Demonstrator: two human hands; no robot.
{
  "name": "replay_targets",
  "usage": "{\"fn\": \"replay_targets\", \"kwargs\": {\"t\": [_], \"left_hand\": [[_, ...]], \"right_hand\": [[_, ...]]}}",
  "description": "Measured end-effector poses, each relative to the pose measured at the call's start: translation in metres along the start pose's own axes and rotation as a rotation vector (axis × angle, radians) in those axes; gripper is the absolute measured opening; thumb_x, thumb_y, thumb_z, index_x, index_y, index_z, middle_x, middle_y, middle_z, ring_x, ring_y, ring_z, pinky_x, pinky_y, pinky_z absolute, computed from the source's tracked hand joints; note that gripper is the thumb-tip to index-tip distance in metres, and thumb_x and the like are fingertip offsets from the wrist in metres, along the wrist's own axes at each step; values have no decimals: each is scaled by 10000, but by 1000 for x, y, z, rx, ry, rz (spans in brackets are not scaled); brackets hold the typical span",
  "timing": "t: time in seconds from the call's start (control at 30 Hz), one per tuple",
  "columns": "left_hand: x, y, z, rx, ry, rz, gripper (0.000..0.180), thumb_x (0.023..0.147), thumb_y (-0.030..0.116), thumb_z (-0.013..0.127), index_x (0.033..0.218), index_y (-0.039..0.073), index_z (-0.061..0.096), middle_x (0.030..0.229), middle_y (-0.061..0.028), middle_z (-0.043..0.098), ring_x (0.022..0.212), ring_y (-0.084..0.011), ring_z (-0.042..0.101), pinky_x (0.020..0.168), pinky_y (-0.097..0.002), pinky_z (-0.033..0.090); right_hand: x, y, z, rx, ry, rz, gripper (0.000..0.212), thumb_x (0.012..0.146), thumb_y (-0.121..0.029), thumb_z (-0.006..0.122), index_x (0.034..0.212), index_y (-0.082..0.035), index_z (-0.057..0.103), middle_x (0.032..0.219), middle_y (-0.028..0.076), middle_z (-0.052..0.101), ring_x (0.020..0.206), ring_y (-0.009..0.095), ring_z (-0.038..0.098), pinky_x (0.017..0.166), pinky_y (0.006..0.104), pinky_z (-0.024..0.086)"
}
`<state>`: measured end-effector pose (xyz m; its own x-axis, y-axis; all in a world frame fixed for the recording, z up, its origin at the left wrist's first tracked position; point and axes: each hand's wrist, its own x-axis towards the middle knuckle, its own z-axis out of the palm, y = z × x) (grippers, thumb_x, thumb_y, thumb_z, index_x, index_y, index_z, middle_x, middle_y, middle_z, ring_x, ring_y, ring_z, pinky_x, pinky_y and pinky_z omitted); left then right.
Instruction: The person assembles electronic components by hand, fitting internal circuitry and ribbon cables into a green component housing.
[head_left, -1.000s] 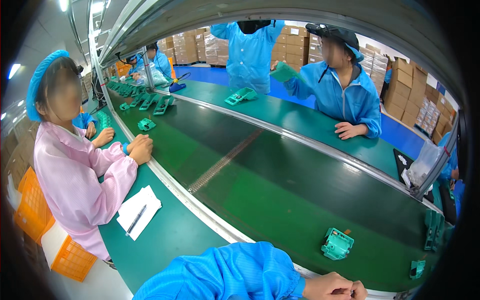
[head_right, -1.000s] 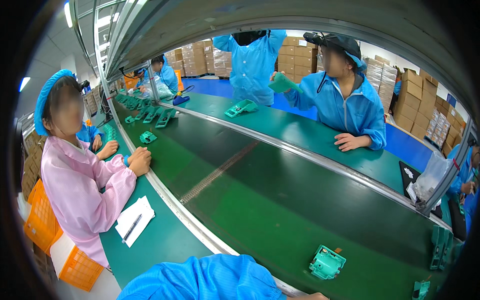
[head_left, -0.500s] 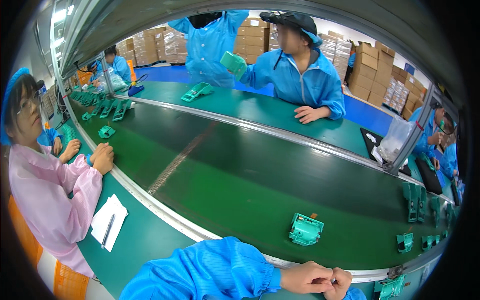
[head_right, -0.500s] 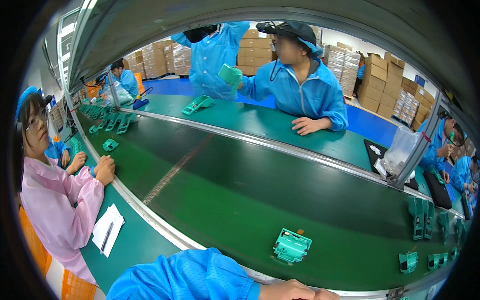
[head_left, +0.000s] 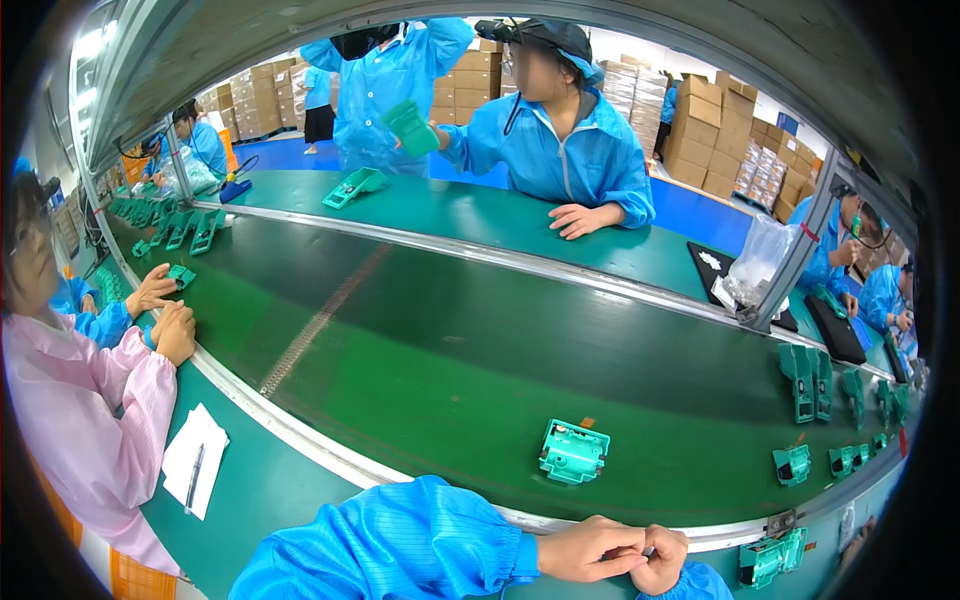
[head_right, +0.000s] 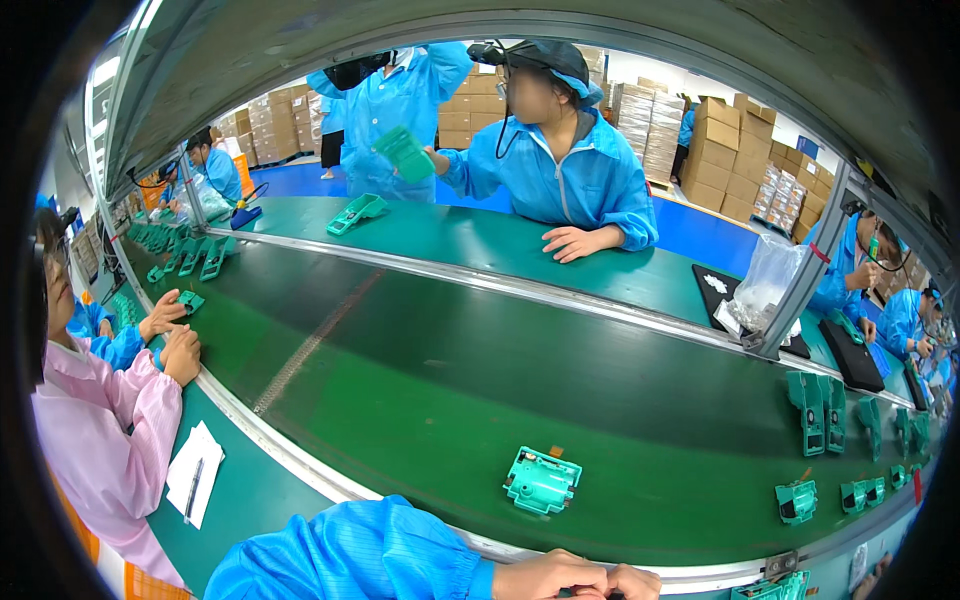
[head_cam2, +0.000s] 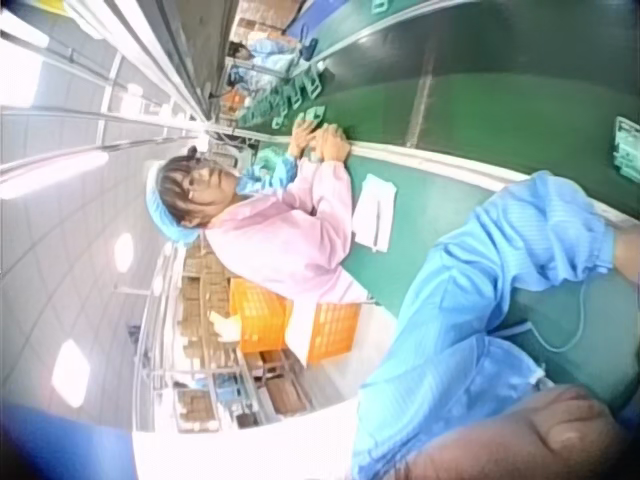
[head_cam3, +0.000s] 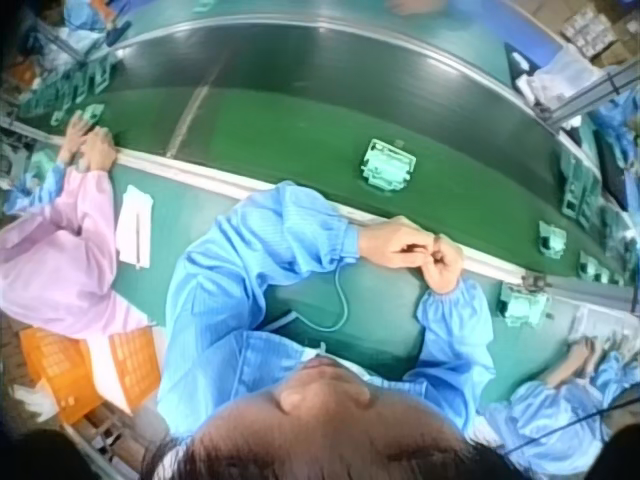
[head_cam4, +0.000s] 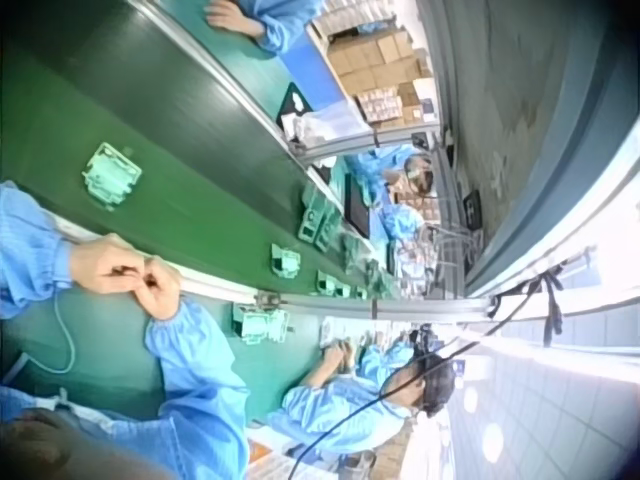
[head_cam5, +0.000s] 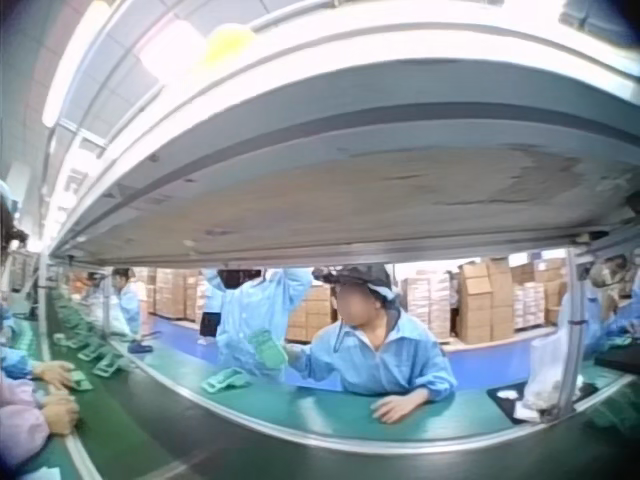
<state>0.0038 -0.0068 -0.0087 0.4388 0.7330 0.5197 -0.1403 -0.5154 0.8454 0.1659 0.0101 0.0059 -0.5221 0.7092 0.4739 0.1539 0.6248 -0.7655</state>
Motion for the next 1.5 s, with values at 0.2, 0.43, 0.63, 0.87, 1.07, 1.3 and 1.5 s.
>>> {"fn": "replay_targets", "kwargs": {"t": [0.2,0.43,0.63,0.87,1.07,1.3,1.5], "left_hand": [[2,1,-1,-2,-5,21,159,845,150,497,751,28,460,565,-88,431,483,-235,415,469,-342,315],[2,-2,0,18,-31,4,149,838,142,502,754,25,464,560,-98,439,478,-251,435,464,-351,319],[6,1,-1,18,-15,24,162,840,145,498,742,24,452,559,-101,440,477,-257,437,464,-357,322],[6,-1,1,25,-6,15,160,842,143,496,750,20,451,561,-98,435,480,-254,428,467,-353,324],[9,0,3,-4,-8,0,157,842,136,495,752,15,450,558,-97,431,476,-236,406,470,-345,322],[7,-2,1,-1,-8,-20,159,840,140,499,750,14,462,562,-98,433,479,-232,411,473,-342,327],[9,10,-5,86,26,-72,218,794,194,591,658,57,489,572,-99,524,498,-257,527,466,-342,394]], "right_hand": [[-4,3,-4,-36,-50,29,223,767,-244,620,682,-43,577,581,69,528,496,167,521,460,279,385],[-5,11,-1,-135,-1,-23,178,657,-136,647,578,-38,521,508,64,510,431,181,522,428,251,384],[-6,12,-5,-176,-24,-42,157,676,-134,628,584,-41,540,514,71,531,439,188,545,436,252,401],[-1,6,-10,-7,-118,48,145,751,-166,569,710,-29,592,623,85,567,537,186,558,505,281,429],[-4,9,-11,-52,-92,5,156,753,-171,567,707,-24,594,611,91,561,517,189,556,491,279,426],[-1,7,-9,-82,-79,23,170,782,-188,568,720,-30,584,635,97,558,539,195,548,492,279,410],[-1,5,-7,-50,-85,11,144,765,-153,569,729,-14,579,634,97,561,541,193,552,495,284,414]]}}
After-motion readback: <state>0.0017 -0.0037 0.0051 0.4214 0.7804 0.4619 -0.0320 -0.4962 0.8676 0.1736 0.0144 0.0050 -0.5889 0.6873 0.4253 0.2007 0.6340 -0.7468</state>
